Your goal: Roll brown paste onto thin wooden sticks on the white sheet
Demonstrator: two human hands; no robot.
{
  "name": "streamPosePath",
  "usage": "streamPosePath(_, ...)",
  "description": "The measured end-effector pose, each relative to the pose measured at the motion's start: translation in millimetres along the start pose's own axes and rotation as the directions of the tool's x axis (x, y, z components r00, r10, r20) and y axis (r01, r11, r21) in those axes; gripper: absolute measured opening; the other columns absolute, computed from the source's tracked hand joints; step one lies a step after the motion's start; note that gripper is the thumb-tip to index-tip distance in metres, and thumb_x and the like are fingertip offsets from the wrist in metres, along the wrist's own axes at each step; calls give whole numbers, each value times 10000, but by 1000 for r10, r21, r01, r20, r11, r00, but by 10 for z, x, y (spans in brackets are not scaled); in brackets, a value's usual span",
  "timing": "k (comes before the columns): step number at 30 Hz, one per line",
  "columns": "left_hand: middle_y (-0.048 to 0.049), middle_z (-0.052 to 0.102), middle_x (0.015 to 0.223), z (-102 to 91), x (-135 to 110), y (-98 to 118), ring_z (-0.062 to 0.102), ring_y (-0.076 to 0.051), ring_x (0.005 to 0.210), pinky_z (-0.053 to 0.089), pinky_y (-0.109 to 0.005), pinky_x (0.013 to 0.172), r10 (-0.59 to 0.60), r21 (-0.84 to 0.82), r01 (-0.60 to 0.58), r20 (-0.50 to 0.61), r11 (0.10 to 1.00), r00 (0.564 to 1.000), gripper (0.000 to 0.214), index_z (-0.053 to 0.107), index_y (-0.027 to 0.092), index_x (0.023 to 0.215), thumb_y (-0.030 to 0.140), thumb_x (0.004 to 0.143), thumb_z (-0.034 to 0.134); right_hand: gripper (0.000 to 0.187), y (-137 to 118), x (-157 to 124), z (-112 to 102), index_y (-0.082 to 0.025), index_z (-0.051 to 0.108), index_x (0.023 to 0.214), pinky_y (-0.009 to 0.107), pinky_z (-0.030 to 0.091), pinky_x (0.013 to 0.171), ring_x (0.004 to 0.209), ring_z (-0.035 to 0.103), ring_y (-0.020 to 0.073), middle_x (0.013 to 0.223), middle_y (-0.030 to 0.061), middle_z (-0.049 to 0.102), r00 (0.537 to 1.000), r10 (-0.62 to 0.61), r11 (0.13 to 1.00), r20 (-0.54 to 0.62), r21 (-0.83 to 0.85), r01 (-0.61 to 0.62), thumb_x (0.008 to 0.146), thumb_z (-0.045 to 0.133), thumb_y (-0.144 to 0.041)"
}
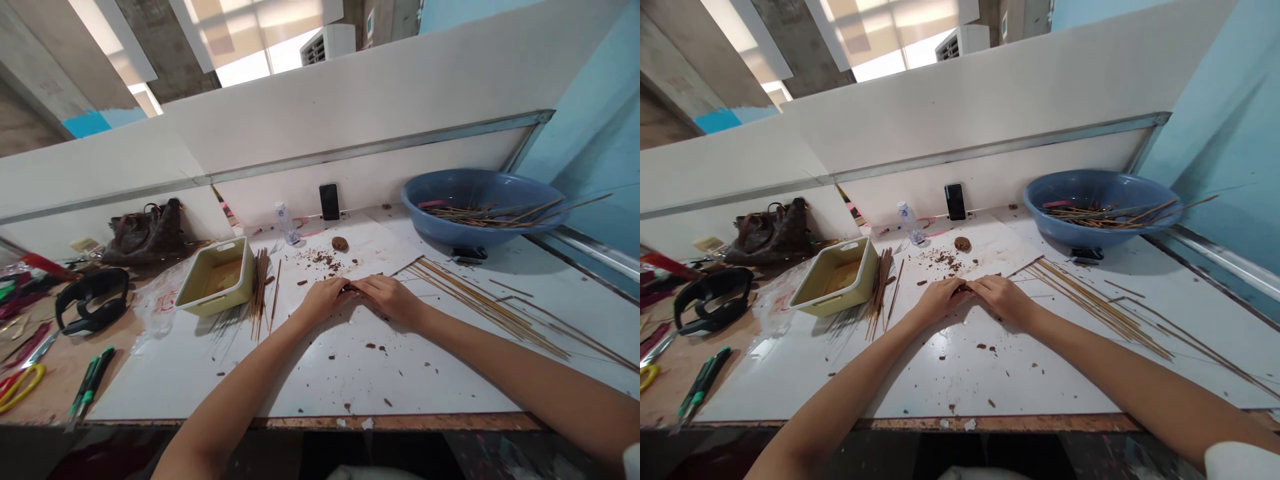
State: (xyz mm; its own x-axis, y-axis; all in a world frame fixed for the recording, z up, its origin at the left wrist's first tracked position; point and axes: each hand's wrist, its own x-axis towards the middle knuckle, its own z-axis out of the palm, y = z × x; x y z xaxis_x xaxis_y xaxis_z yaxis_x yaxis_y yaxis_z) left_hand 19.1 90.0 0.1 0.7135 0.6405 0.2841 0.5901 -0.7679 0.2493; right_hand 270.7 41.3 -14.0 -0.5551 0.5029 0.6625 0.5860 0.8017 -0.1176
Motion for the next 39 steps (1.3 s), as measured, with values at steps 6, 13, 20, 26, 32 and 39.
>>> streamPosePath(6, -88, 835, 1143, -27, -8, 7, 810, -239, 965, 595, -317, 820, 13, 3, -13, 30, 1000, 999, 337, 722, 214, 1281, 465, 1184, 520, 330, 7, 9, -39, -147, 632, 1465, 431, 652, 868, 976, 764, 272, 1107, 147, 798, 999, -21, 1000, 43, 0, 21, 1175, 501, -236)
streamPosePath(13, -67, 831, 1031, -48, -21, 27, 799, -219, 866, 566, -297, 755, 41, 1, -41, 27, 999, 999, 364, 734, 209, 1184, 462, 1201, 473, 397, 20, 4, -64, -144, 597, 1533, 425, 648, 809, 915, 735, 267, 1101, 148, 797, 996, -60, 998, 59, -4, 61, 1162, 463, -191)
streamPosePath(20, -109, 832, 1189, 5, -16, -25, 813, -261, 1048, 641, -357, 874, 43, 11, -42, -123, 999, 992, 403, 723, 218, 1359, 533, 1119, 648, 434, 40, -18, -49, -137, 578, 1568, 454, 674, 836, 978, 771, 302, 1114, 173, 791, 998, -15, 1000, 63, -4, 15, 1153, 462, -191)
streamPosePath(26, -99, 840, 1126, 29, -39, -35, 818, -228, 999, 661, -334, 845, 158, -15, -167, -259, 986, 953, 304, 758, 204, 1281, 448, 1132, 653, 401, 16, 23, -38, -170, 563, 1554, 479, 688, 871, 1019, 796, 318, 1164, 168, 805, 999, 25, 1000, 20, 7, -25, 1173, 502, -282)
streamPosePath(32, -103, 848, 1085, 39, -39, -33, 810, -227, 974, 682, -354, 844, 240, 27, -244, -301, 969, 923, 310, 763, 200, 1275, 437, 1154, 604, 282, -50, 53, -43, -188, 638, 1412, 457, 689, 846, 986, 796, 299, 1112, 138, 807, 999, 34, 999, -1, 32, -34, 1175, 511, -274)
streamPosePath(39, -112, 842, 1116, 18, -42, -42, 796, -224, 971, 693, -358, 823, 262, 56, -256, -260, 965, 930, 331, 768, 223, 1338, 410, 1167, 555, 337, 11, -13, -10, -164, 635, 1470, 460, 706, 879, 1017, 790, 287, 1141, 156, 807, 999, -24, 999, -29, 21, 24, 1166, 493, -198)
